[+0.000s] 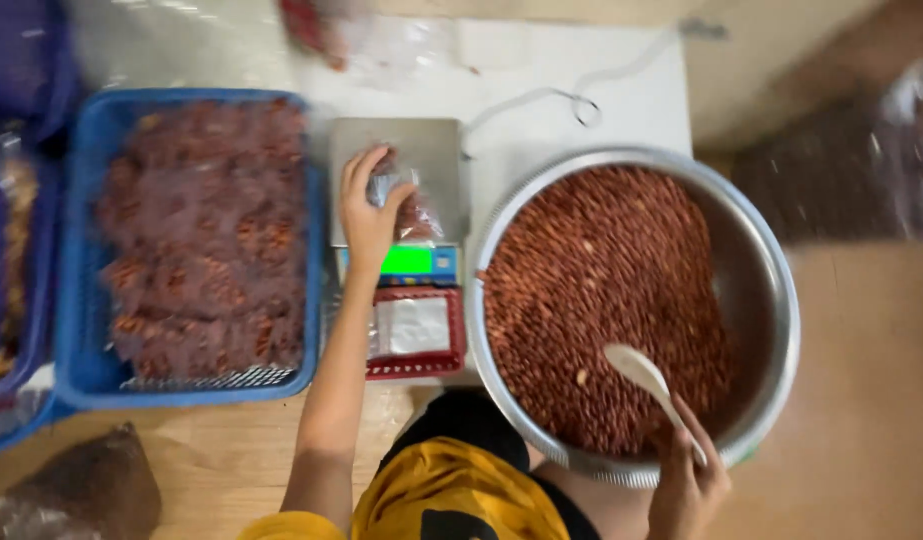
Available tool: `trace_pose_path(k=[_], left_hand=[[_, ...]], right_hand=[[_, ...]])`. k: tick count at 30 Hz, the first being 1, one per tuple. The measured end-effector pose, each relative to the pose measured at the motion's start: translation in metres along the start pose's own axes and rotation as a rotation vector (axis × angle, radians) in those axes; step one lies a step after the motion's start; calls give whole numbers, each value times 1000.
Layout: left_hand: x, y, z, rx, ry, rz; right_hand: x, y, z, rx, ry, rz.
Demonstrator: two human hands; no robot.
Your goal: The person scoops roasted peanuts from a large metal bowl into small plastic bags using a white plastic spoon. Each filled bag is placed on a digital scale to check the weight, then moved into a blue basket. The process is repeated continuously.
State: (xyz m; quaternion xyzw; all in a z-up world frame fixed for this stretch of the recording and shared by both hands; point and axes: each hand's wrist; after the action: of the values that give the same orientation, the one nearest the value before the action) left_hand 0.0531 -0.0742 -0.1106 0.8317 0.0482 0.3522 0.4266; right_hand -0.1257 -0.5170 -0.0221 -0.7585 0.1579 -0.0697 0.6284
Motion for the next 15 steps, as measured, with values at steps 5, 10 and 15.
trace_pose_path(k=[5, 10, 15], left_hand=[[56, 12, -74, -49, 589, -138], [111, -22, -169, 136, 728, 101], [96, -182, -194, 548, 400, 101]], right_hand=[[14, 7, -9, -17, -81, 77], [38, 11, -20, -58, -145, 216], [28, 19, -17, 37, -71, 30]])
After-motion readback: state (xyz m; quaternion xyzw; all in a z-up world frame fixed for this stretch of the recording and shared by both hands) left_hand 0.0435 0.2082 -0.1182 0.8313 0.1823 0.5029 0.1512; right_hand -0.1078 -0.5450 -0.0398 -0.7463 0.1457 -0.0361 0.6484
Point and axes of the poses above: each hand's wrist, its own x-axis towards the middle knuckle, its own z-axis out of the palm, y = z × x, and after that the axes turned 3 degrees about -y, right-handed
